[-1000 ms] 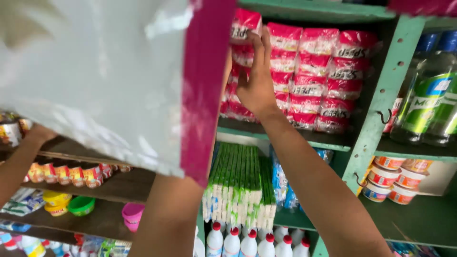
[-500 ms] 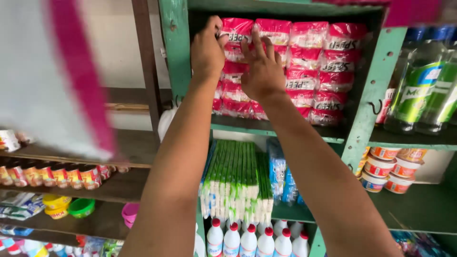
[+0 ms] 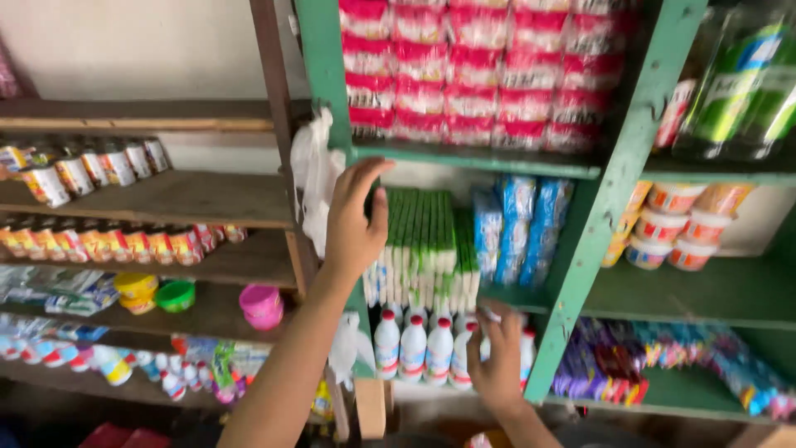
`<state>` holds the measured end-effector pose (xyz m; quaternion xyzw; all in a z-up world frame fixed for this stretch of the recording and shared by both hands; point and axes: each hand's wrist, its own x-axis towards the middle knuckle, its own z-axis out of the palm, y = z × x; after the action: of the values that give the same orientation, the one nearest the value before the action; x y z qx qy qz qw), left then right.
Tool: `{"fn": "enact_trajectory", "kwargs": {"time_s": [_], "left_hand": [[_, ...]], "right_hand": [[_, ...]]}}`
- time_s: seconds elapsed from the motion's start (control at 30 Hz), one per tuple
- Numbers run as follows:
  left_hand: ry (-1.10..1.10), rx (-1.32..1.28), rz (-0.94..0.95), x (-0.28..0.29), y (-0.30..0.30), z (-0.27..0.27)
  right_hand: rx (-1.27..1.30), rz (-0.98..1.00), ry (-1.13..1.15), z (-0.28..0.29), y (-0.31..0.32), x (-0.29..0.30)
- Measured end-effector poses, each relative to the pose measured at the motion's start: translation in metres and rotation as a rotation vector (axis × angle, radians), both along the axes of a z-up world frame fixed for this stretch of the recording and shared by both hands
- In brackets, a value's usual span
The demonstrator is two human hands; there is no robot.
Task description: Cleaning individual detergent packets with a cloth and neatly arranging them on the shelf.
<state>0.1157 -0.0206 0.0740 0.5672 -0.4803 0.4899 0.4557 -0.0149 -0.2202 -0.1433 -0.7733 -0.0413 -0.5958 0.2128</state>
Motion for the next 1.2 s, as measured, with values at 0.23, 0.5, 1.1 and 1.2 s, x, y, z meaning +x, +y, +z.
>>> {"fn": "enact_trajectory", "kwargs": {"time_s": [0.23,0.5,1.1,1.2], "left_hand": [[0.315,0.046,0.024,-0.054,0.034,-0.172],[0.925,0.147,-0.034,-0.121,0.047,-0.349],[1.178,0.881,0.162,-0.246,-0.019,-0.534],[1.078,0.919,0.211,-0.256,-0.013,-0.546]], "right_hand": [[0.160,-0.067,0.630,-0.298,0.006,-0.082],[0.107,-0.187,1.305,-0.480,-0.015,-0.138],[0.645,-0.107,1.227,-0.389,-0.054,-0.097],[0.677,-0.220,1.267,-0.407,-0.060,-0.083]]}}
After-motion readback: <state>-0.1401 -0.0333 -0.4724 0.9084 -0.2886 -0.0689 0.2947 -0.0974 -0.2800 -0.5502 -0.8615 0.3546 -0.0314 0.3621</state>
